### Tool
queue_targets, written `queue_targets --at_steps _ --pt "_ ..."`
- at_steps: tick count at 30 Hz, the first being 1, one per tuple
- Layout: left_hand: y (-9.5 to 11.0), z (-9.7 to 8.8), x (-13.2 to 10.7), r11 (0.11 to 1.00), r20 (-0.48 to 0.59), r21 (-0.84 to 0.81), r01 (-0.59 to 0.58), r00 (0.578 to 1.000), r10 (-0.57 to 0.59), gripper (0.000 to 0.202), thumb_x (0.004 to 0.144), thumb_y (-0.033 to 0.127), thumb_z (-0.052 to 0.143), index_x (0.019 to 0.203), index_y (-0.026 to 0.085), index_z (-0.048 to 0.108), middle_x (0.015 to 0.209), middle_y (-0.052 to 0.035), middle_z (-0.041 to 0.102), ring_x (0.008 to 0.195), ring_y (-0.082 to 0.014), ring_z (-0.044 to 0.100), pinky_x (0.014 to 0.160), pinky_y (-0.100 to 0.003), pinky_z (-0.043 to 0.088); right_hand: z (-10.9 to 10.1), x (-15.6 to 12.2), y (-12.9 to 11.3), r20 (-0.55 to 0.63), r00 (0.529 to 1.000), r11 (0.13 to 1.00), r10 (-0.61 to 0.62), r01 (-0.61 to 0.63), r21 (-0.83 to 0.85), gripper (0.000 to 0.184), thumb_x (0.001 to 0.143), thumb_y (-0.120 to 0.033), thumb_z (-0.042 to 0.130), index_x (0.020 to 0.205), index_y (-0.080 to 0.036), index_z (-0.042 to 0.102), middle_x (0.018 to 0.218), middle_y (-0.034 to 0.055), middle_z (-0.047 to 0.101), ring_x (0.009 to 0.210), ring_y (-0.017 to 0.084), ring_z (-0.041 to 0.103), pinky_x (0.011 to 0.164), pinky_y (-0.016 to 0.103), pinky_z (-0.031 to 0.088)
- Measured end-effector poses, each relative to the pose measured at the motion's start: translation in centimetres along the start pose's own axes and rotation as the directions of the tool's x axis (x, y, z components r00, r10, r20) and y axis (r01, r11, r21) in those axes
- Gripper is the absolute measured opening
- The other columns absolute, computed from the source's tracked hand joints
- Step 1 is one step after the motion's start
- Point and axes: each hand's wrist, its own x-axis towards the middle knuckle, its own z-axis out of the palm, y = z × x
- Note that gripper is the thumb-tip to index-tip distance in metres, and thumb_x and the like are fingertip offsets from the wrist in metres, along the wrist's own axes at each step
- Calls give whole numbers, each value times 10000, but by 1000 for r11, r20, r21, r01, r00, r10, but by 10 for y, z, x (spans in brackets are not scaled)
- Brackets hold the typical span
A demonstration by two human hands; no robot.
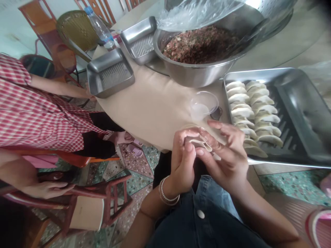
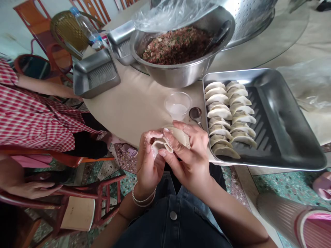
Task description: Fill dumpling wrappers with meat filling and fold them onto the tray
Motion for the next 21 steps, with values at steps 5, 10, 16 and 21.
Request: queue_targets --at_steps 5,10,16,21 --pt "8 1 -4 990 33 -91 108 994 -106 316 974 424 425 1251 288 495 1238 -58 580 1157 -187 574 1012 -360 477 -1 2 -1 -99 995 995 -30 19 -102 307 772 -214 748 1072 -248 692 1148 69 623 1093 277 564 914 484 456" --pt "16 7 -2 897 105 -282 341 940 -325 328 954 482 431 1232 319 495 1334 -58 565 1228 -236 569 998 -411 505 -4 -2 -3 -157 987 999 21 -28 -39 415 791 -172 712 1141 -390 675 999 8 654 1043 257 550 862 441 470" --pt "17 15 11 685 178 -446 577 807 -564 377 938 479 378 1128 213 563 1202 -108 661 1218 -277 592 990 -445 512 1 0 -1 -121 986 994 114 -113 14 333 831 -218 682 1100 -413 683 1038 1 661 1109 261 537 953 489 431" --pt "17 8 19 654 81 -521 548 795 -601 310 952 371 378 1064 194 607 1091 -79 708 1082 -212 669 946 -362 532 3 1 4 -17 997 997 72 -71 19 535 795 -278 737 1291 -394 572 1216 23 618 1158 259 521 983 497 409"
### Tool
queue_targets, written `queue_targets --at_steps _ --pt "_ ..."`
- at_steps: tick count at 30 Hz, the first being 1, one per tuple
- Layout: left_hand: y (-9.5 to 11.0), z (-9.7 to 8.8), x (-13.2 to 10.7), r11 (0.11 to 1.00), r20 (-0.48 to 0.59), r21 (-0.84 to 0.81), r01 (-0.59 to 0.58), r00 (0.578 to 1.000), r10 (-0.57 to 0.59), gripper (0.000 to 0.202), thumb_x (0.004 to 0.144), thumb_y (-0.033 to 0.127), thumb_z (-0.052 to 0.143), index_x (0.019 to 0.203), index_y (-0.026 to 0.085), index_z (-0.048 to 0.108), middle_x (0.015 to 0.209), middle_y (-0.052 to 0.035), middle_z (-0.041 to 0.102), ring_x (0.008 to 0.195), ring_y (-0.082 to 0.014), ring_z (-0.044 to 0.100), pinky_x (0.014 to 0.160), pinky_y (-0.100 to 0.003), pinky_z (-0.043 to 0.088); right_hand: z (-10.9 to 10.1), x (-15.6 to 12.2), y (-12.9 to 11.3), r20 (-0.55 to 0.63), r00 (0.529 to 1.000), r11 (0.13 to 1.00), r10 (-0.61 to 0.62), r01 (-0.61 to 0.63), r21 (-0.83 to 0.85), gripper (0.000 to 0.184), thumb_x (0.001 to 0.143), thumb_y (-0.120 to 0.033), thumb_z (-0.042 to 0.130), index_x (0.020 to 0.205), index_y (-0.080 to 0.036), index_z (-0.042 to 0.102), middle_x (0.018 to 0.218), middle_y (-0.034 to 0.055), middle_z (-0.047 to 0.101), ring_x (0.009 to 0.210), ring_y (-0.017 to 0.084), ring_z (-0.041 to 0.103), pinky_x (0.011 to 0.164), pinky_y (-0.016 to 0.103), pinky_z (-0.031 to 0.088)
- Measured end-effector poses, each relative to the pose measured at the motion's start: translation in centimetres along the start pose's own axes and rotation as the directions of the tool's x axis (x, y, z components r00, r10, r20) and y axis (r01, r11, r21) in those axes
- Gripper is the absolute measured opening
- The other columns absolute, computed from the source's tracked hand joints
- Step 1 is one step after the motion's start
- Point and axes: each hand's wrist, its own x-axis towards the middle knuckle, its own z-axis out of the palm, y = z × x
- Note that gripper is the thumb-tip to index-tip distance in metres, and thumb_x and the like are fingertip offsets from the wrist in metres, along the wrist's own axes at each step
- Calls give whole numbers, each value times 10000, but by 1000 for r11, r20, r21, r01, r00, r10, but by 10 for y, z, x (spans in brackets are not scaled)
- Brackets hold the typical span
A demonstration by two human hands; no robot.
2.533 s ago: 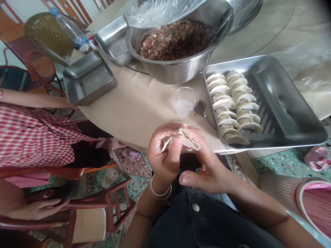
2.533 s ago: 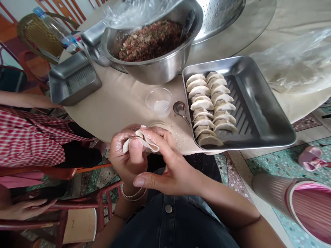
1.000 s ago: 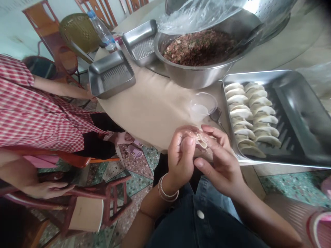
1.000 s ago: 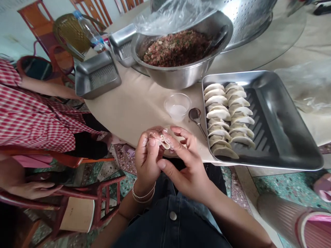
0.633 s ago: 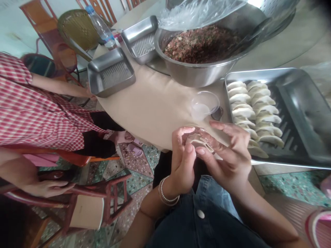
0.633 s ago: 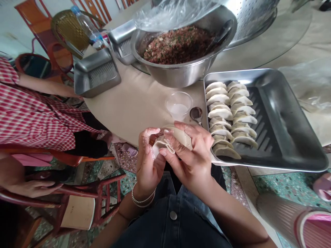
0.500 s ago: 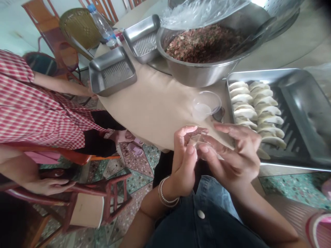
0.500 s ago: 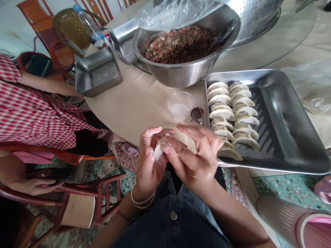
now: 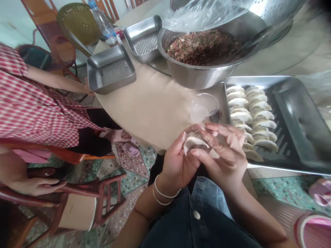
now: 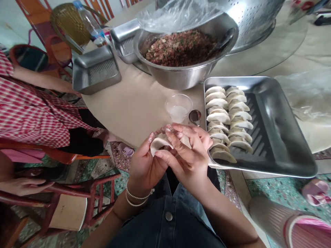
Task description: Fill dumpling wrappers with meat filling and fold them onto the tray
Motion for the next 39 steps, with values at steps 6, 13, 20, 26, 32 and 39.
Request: queue_targets --at_steps 6,13,20,26,32,39 --pt "6 1 -4 997 38 -72 24 999 -22 321 984 304 329 1031 177 620 954 -65 744 885 -137 721 806 -248 558 1 -10 6 -158 987 1000 -17 18 5 423 749 -138 758 1074 -403 698 1032 -1 648 1041 237 552 886 445 423" --pt "9 -4 -9 998 104 -61 10 995 -4 343 966 352 372 1085 176 641 1103 -86 716 1034 -176 687 918 -293 534 -1 -13 7 -116 992 999 -45 45 -5 481 763 -154 746 1153 -424 661 1013 -3 657 1026 236 551 884 444 425" --pt "5 -5 -14 993 261 48 104 959 -113 354 938 455 393 1035 216 635 1108 -100 694 1206 -271 597 1013 -444 489 -17 -1 5 73 990 992 -120 123 -34 479 796 -221 717 1221 -416 616 1154 33 606 1074 268 549 911 494 407" --pt "5 -5 -16 992 264 69 103 957 -118 371 952 452 363 1029 215 637 1069 -102 699 1212 -265 591 984 -432 508 -27 9 3 227 954 978 -195 205 -23 421 820 -259 705 1216 -359 603 1194 38 566 1133 256 535 941 479 386" --pt "4 -10 -12 991 236 29 127 963 -131 325 954 400 397 1027 223 660 1088 -72 703 1148 -219 629 919 -349 552 -30 14 2 348 921 976 -176 209 -60 307 881 -306 639 1184 -355 620 1205 -4 605 1176 205 537 949 424 354" --pt "-3 -3 -9 986 178 156 67 979 -95 365 936 445 414 1157 240 621 1271 -101 633 1255 -264 561 996 -431 524 -40 6 9 191 977 990 -96 113 -80 160 874 -236 640 1013 -288 699 1109 14 641 1097 199 581 915 421 388"
